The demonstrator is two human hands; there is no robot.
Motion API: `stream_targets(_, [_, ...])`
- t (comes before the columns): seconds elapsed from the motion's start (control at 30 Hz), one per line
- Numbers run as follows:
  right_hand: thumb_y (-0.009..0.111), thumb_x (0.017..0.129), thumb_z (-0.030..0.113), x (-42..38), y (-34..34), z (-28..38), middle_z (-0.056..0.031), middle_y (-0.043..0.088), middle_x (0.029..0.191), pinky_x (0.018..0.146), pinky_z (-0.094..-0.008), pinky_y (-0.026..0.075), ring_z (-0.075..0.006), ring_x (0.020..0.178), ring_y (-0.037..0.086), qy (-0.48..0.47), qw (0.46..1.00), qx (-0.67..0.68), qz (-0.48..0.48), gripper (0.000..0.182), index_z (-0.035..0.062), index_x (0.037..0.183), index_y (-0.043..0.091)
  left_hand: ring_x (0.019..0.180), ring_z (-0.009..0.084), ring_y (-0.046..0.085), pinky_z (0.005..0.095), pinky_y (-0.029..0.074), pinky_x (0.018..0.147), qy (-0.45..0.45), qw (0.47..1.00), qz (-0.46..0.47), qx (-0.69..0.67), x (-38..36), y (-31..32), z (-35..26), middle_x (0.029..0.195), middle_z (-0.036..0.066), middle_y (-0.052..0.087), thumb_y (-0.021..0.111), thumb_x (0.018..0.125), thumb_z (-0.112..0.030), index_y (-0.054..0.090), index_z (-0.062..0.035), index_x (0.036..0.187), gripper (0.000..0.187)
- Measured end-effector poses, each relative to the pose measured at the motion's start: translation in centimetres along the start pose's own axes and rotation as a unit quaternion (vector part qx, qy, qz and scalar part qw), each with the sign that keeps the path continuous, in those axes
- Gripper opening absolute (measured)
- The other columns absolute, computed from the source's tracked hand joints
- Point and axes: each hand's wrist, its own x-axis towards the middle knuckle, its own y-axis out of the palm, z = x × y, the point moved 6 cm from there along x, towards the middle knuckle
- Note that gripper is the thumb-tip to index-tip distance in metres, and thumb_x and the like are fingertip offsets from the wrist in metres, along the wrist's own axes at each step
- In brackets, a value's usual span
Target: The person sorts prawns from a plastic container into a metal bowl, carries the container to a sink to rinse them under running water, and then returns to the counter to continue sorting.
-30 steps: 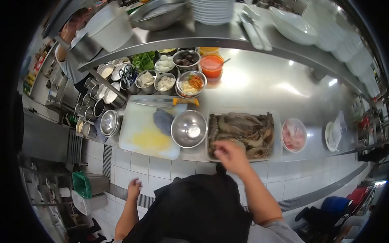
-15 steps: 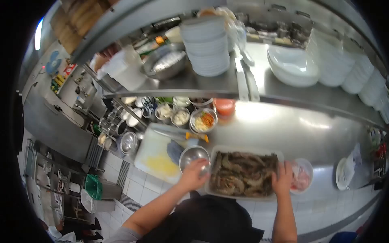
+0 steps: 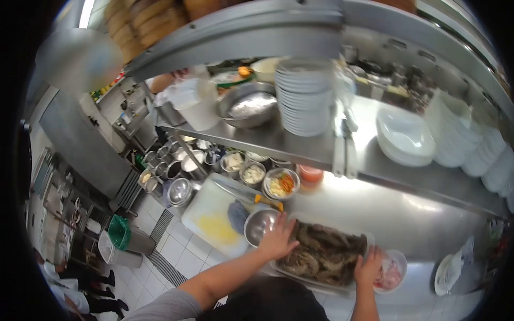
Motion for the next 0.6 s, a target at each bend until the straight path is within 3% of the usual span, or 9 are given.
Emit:
stream_targets(0.1, [0.072,0.094,0.023,1.1,0.7,-0.7,-0.0350,0.048,0.154,0.125,-0.0614,0.029,-0.0564,0.144,0.042,-0.001,0.999,-0.034,0.014,0.066,-0.0033,0.151,0.051,0.163,0.0434,0.022,0.0742,0.014,0.125,0.002,0.999,-0.026,0.025,1.0,0.1,0.0,0.173,0.026,0.029,0.059,0.101,-0.060,0.038,-0.0064,0.165,0.087])
stream_targets(0.2, [0.067,0.099,0.022,1.4,-0.5,0.2,-0.0302,0.052,0.153,0.125,-0.0577,0.031,-0.0489,0.144,0.046,-0.020,1.000,0.009,0.005,0.062,-0.0034,0.153,0.049,0.160,0.0437,0.028,0.0734,0.014,0.126,-0.002,0.998,-0.050,0.026,0.3,1.0,0.1,0.170,0.023,0.037,0.064,0.099,-0.056,0.048,-0.0042,0.159,0.081])
stream_targets(0.37, [0.067,0.097,0.018,0.2,0.2,0.0,-0.0284,0.054,0.152,0.122,-0.0573,0.036,-0.0488,0.142,0.048,-0.001,1.000,0.020,-0.008,0.061,-0.0002,0.154,0.051,0.160,0.0464,0.027,0.0721,0.012,0.126,-0.009,0.998,-0.053,-0.016,-1.2,1.0,-1.0,0.169,0.023,0.038,0.067,0.101,-0.042,0.044,-0.0015,0.158,0.074])
stream_targets(0.6, [0.065,0.099,0.016,0.5,0.1,0.0,-0.0273,0.056,0.150,0.120,-0.0555,0.038,-0.0479,0.140,0.050,0.019,0.999,0.037,-0.007,0.056,0.0006,0.152,0.053,0.159,0.0473,0.028,0.0723,0.013,0.126,-0.027,0.999,-0.030,-0.006,-0.9,1.5,-0.5,0.164,0.023,0.044,0.065,0.102,-0.047,0.044,-0.0031,0.159,0.075])
